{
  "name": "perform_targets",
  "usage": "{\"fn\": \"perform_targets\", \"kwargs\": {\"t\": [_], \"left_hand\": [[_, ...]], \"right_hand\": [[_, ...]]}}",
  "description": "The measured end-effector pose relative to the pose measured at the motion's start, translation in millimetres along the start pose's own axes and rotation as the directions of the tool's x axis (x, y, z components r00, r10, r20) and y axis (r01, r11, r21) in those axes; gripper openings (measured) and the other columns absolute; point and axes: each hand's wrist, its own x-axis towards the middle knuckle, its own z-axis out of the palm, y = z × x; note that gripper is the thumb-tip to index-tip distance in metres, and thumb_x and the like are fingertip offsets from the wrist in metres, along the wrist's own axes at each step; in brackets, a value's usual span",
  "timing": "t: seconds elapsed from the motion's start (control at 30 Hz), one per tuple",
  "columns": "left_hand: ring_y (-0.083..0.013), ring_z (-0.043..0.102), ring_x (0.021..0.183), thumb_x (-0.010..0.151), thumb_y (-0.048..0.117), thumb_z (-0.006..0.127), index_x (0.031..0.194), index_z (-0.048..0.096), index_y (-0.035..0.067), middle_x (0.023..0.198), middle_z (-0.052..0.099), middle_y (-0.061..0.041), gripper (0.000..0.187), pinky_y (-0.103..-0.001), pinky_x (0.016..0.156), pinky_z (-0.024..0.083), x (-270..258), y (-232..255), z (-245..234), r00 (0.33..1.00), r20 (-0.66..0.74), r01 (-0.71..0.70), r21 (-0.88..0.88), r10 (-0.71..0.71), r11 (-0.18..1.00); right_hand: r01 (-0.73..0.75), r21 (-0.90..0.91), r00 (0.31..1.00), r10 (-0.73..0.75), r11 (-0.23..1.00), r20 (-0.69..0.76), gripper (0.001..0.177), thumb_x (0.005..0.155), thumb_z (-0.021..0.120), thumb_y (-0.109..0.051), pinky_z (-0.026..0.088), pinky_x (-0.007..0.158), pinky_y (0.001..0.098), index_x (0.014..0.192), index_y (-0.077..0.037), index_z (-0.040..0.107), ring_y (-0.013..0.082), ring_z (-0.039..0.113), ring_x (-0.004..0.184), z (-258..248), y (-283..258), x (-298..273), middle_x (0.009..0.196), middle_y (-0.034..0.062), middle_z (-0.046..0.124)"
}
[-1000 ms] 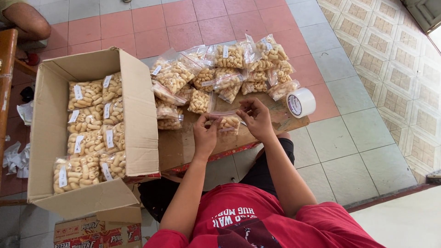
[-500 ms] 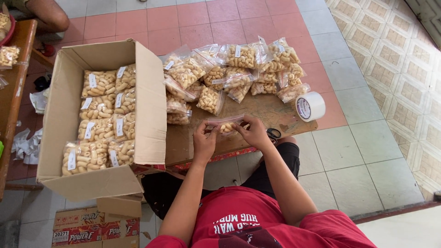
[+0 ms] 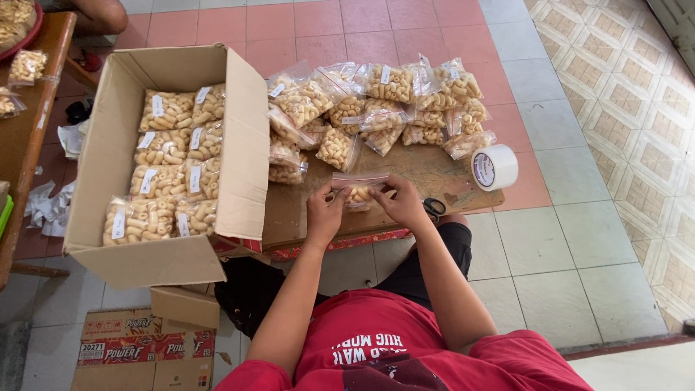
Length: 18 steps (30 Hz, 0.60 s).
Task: Packing small plastic bags of snacks into a cardboard box while inspecting them.
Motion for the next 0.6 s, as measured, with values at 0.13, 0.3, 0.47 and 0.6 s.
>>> {"fn": "perform_targets", "kwargs": {"t": [0.13,0.3,0.47,0.6], "left_hand": [[-0.0329,0.072,0.108,0.095,0.028,0.077,0.102,0.079,0.011,0.099,0.078,-0.016,0.019,-0.045,0.094,0.055,-3.9,-5.3,-2.9,0.996,0.028,0.082,0.019,-0.082,0.996],[-0.0293,0.070,0.115,0.094,0.033,0.077,0.106,0.079,0.013,0.106,0.079,-0.014,0.023,-0.044,0.096,0.055,-4.3,-6.8,-10.1,0.988,0.054,0.146,0.038,-0.148,0.989],[-0.0349,0.068,0.118,0.087,0.035,0.084,0.113,0.077,0.011,0.110,0.077,-0.016,0.035,-0.045,0.101,0.054,0.4,-8.2,-13.9,0.977,0.119,0.172,0.031,-0.175,0.985],[-0.0215,0.073,0.103,0.092,0.027,0.081,0.099,0.082,0.014,0.095,0.080,-0.010,0.014,-0.041,0.092,0.056,6.4,-2.6,-12.2,0.991,0.081,0.109,-0.012,-0.108,0.994]], "right_hand": [[-0.029,0.001,0.998,0.029,1.000,0.063,0.021,0.088,0.081,-0.021,0.059,0.071,0.0389,0.107,-0.011,0.079,0.0296,0.076,0.089,3.6,-6.8,-3.2,0.094,0.0137,0.078],[-0.055,0.007,0.998,0.055,0.998,0.029,0.015,0.088,0.082,-0.022,0.057,0.069,0.0326,0.099,-0.012,0.081,0.0196,0.073,0.084,8.5,-6.8,1.5,0.082,0.0087,0.076],[-0.069,0.012,0.998,0.069,0.998,-0.004,0.010,0.090,0.082,-0.023,0.057,0.068,0.0276,0.097,-0.016,0.082,0.0133,0.073,0.083,12.0,-11.3,10.0,0.081,0.0042,0.077],[-0.060,0.022,0.998,0.060,0.998,0.027,0.023,0.087,0.084,-0.028,0.060,0.072,0.0362,0.102,-0.011,0.080,0.0257,0.076,0.088,9.5,-22.3,7.3,0.088,0.0137,0.078]]}}
